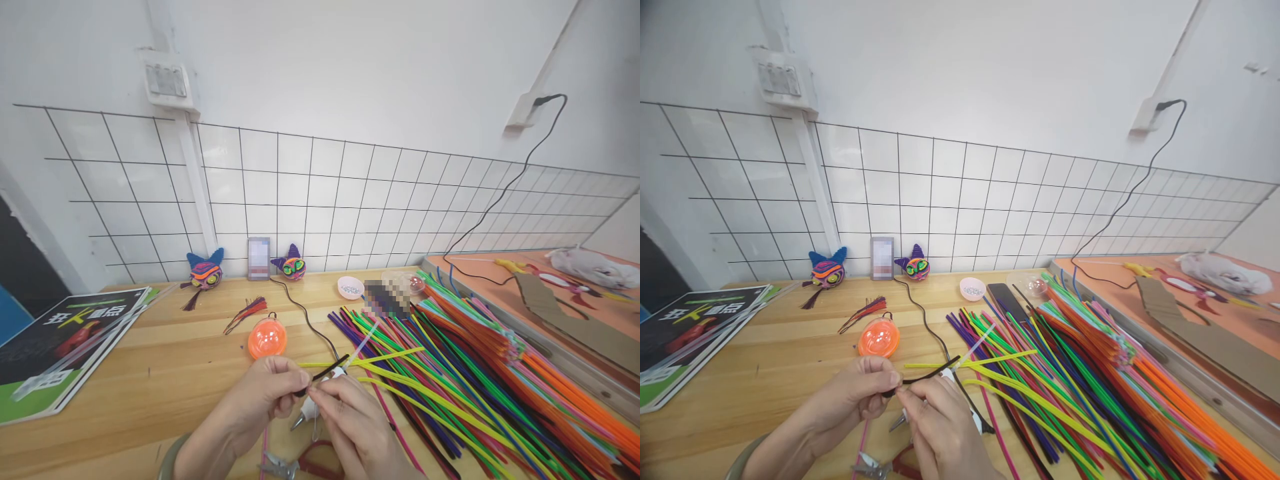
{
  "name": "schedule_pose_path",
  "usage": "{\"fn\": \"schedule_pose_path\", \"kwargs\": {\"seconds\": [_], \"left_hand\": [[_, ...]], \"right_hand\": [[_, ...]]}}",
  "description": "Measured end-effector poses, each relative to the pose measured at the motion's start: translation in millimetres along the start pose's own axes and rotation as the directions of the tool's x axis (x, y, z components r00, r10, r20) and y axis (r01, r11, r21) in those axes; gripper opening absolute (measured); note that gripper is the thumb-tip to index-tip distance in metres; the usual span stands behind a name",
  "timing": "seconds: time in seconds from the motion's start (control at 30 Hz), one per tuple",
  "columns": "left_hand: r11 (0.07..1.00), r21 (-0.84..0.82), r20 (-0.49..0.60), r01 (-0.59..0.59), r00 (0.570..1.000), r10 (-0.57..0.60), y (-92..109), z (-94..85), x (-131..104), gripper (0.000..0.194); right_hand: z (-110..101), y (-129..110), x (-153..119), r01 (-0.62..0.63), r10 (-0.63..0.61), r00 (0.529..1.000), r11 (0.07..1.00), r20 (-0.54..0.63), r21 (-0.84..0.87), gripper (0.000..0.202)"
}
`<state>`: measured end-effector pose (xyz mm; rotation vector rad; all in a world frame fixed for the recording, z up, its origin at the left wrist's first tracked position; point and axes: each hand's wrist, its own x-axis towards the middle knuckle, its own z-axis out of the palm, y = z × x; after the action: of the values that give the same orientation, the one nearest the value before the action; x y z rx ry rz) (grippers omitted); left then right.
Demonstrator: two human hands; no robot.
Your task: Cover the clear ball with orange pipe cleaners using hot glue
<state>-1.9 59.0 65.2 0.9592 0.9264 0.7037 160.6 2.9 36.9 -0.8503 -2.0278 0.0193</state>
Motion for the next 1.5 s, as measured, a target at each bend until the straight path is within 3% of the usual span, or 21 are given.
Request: {"fn": "schedule_pose_path", "kwargs": {"seconds": [0.37, 0.93, 1.3, 1.5], "left_hand": [[1.000, -0.002, 0.011, 0.007, 1.000, -0.007, 1.6, 0.6, -1.0, 0.029], [0.999, -0.024, 0.067, -0.028, 0.997, 0.030, -1.9, -4.9, 1.9, 0.026], [0.999, -0.024, 0.076, -0.028, 0.997, 0.029, 0.7, -3.3, -0.5, 0.029], [0.999, -0.017, 0.076, -0.033, 0.997, 0.034, 1.0, -4.4, 0.3, 0.029]], "right_hand": [[-0.4, 0.5, 0.8, 0.019, -0.018, 1.000, 0.999, -0.011, 0.042, 0.039], [0.0, -2.1, -1.9, -0.139, 0.134, 0.990, 0.974, 0.036, 0.180, 0.034], [-2.0, -5.3, 3.2, -0.105, 0.131, 0.985, 0.971, -0.112, 0.214, 0.023], [-1.6, -4.8, 3.7, -0.194, 0.217, 0.974, 0.948, -0.065, 0.251, 0.023]]}}
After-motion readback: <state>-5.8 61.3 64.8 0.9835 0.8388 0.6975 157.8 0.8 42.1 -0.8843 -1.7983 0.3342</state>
